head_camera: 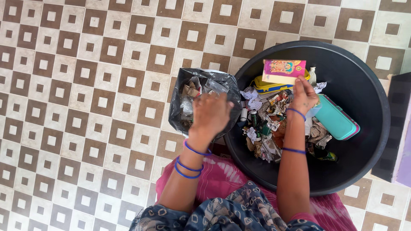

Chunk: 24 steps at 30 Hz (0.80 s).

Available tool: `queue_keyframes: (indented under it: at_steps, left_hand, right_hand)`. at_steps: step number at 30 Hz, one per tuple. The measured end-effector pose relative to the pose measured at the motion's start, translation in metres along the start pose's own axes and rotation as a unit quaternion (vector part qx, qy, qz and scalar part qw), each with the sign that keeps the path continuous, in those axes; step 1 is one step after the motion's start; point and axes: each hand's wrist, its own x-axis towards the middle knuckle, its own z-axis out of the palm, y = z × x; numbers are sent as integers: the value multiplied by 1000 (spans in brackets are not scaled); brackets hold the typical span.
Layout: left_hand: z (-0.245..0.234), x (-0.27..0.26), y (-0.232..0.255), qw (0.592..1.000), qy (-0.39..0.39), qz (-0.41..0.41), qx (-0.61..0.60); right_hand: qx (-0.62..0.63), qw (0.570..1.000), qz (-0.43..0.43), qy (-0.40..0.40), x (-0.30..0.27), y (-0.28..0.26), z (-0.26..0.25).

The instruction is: The person sits on the floor and sorts mixed waste from a black basin into a black plastic bag. They handle crumpled paper, plastic wrappers, small containers, and a yellow plastic box, placing each item into the bag one by one.

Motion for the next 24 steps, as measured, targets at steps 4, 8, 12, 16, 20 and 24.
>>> queue_keyframes:
  at_steps: [4,8,12,16,20,24]
  left_hand:
    - [-29,14,-55,992,62,-111,-19]
    - [-30,16,-89,981,68,-176,-48]
    - [-28,23,-113,979,54,-186,-63]
    - [-15,26,-126,980,27,-182,-76]
    - [-5,25,-128,982,-6,-171,-83]
    - [19,20,-119,981,-51,-157,-102]
  right_hand:
    - [-15,995,-46,-87,-66,-16,20]
    - [-71,979,-87,-168,-141,-9,54]
    - [-122,967,-87,-204,-200,16,96]
    - [-147,958,-106,-225,-226,38,128]
    - [-224,910,-261,-232,-227,48,149]
    - [-258,872,-317,-269,-227,65,163]
